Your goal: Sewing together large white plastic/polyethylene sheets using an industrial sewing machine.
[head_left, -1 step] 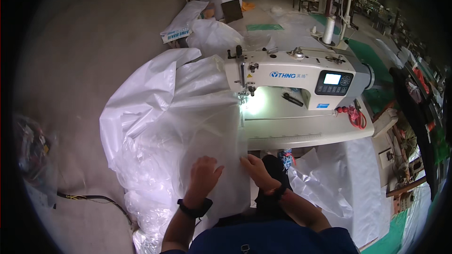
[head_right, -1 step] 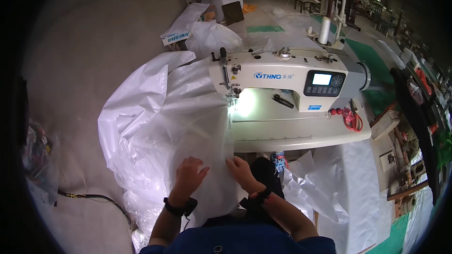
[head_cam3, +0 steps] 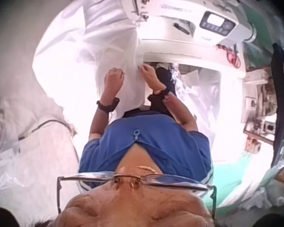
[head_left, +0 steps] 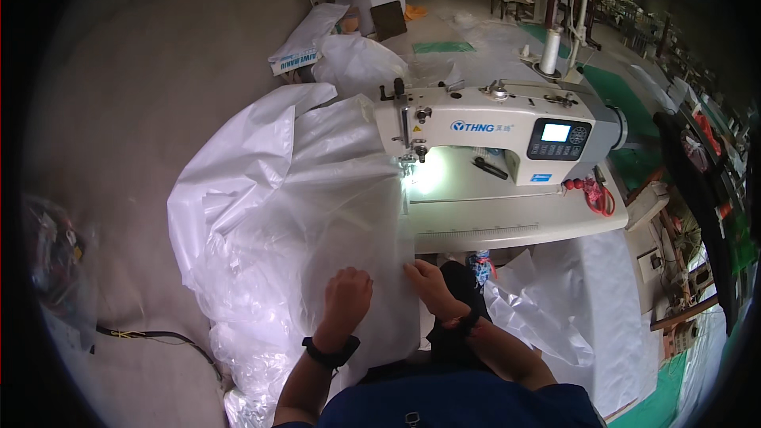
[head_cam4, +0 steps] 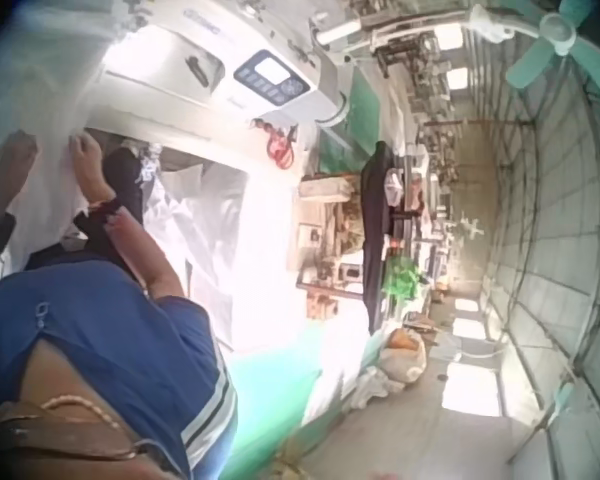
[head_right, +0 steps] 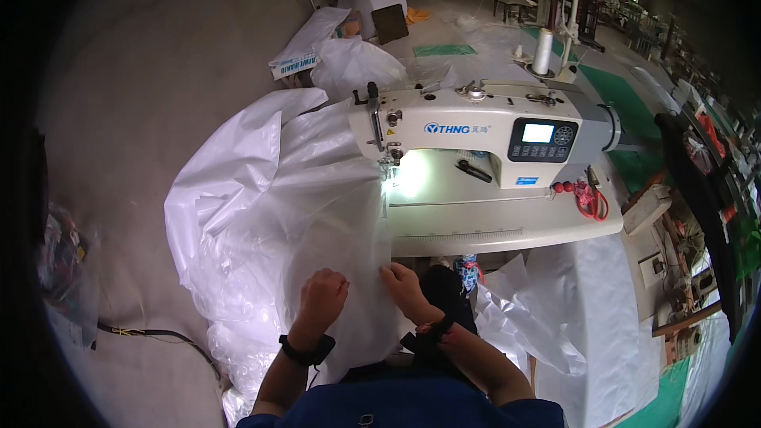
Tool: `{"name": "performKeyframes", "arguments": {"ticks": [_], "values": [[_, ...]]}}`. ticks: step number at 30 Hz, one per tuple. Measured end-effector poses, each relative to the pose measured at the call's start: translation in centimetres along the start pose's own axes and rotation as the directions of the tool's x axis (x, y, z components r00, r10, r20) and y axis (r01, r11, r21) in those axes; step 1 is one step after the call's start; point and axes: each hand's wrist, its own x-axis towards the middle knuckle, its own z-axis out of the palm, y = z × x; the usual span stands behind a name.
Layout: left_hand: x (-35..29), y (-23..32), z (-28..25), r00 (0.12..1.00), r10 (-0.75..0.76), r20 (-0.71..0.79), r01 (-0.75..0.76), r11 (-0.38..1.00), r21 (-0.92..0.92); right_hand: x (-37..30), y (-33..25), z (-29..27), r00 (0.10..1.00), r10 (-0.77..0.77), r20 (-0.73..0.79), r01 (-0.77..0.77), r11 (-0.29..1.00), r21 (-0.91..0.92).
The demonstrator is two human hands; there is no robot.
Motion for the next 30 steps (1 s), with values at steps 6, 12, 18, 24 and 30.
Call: {"name": "performKeyframes", "arguments": {"ticks": [6,12,18,24,30], "values": [[0.5,3.6,0.1,0.995,-0.043,0.088,0.054,0.99,-0.128,-0.6,-1.2,-0.8,0.977,-0.147,-0.158,0.12,0.979,-0.167],[0.5,5.4,2.2,0.951,-0.1,0.292,0.18,0.949,-0.259,0.5,-2.7,-1.6,0.989,0.02,-0.146,-0.037,0.993,-0.112],[0.0,6.2,3.6,0.933,-0.084,0.351,0.149,0.975,-0.163,3.9,-0.8,-0.3,0.793,-0.586,-0.167,0.339,0.652,-0.678],[1.8,-2.1,0.5,0.99,-0.135,-0.041,0.138,0.987,0.084,1.2,-4.7,0.1,0.916,-0.397,0.064,0.136,0.157,-0.978],[4.0,-13.3,0.4,0.891,-0.452,0.044,0.419,0.856,0.303,4.8,-5.7,0.8,0.89,-0.439,0.124,0.137,0.0,-0.991]]}}
